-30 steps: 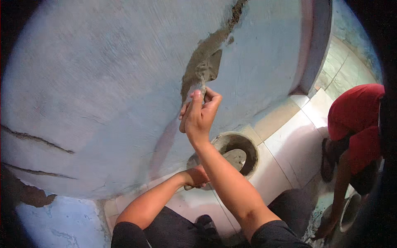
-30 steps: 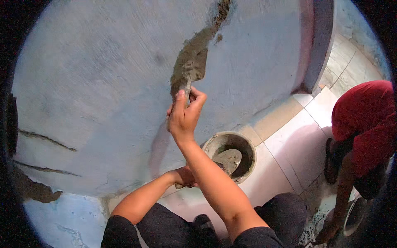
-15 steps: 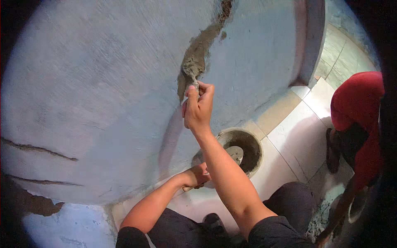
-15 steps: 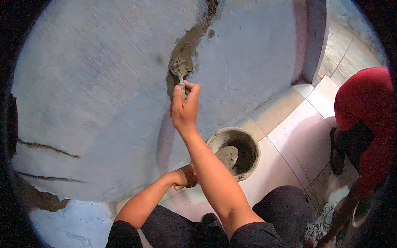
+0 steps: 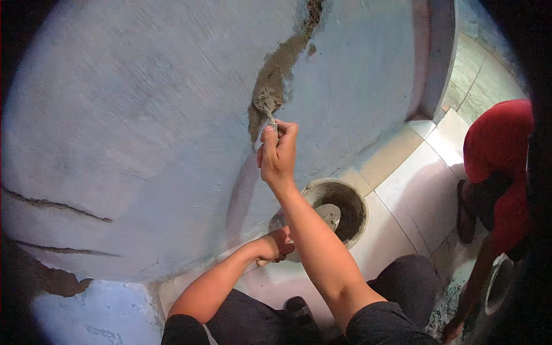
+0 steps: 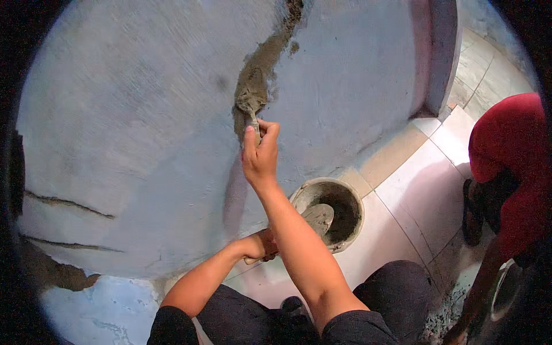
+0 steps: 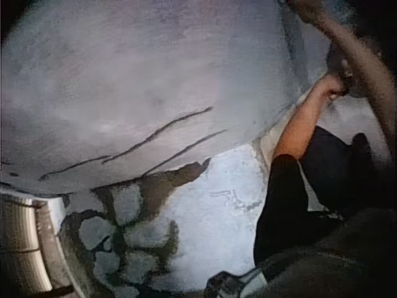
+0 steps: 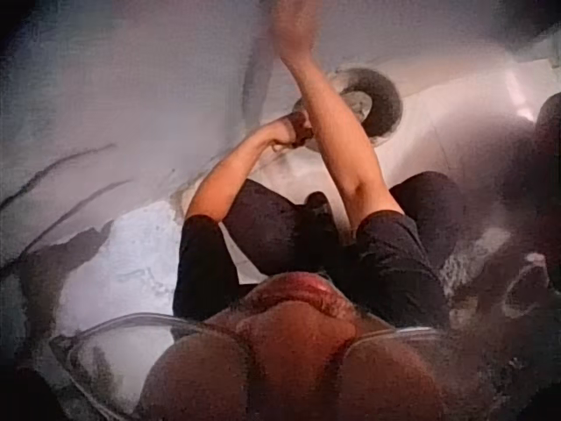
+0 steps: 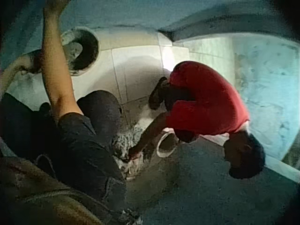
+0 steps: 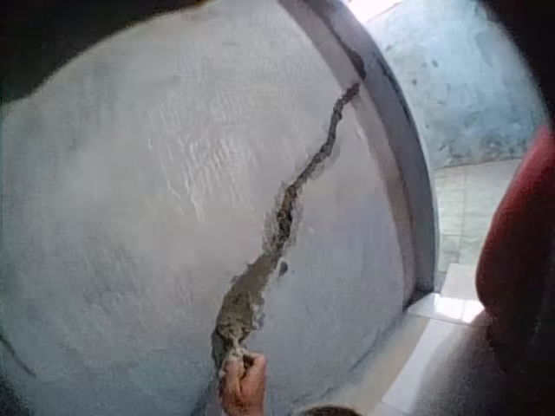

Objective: The person patches a vertical crack in a cement wall by applying wet mortar mix from a bucket into the crack with a trowel.

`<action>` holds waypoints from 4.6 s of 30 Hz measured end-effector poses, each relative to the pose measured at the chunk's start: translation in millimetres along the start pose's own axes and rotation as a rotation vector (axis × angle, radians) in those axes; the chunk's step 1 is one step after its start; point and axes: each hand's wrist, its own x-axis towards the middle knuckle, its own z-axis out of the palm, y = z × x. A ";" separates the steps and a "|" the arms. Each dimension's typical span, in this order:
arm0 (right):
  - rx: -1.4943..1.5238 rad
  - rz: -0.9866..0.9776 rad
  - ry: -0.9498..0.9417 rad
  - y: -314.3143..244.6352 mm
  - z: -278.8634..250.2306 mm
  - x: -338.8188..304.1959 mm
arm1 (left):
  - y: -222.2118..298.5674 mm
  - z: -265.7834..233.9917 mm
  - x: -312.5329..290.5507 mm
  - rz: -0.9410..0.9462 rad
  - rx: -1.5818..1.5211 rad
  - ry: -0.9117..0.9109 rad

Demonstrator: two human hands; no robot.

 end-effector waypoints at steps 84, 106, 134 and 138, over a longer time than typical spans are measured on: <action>-0.719 -0.115 -0.142 -47.2 -71.5 50.7 | 4.4 -0.6 42.5 -0.103 0.025 -0.002; -0.852 -0.073 -0.290 -17.5 -64.4 20.6 | 0.8 0.8 44.2 -0.103 0.002 0.009; -0.560 -0.022 -0.188 -6.0 -28.2 -29.3 | 32.7 -1.0 16.3 -0.002 0.062 0.066; -0.590 -0.031 -0.116 7.6 -32.5 -32.7 | 17.2 -3.5 27.8 -0.077 0.137 -0.002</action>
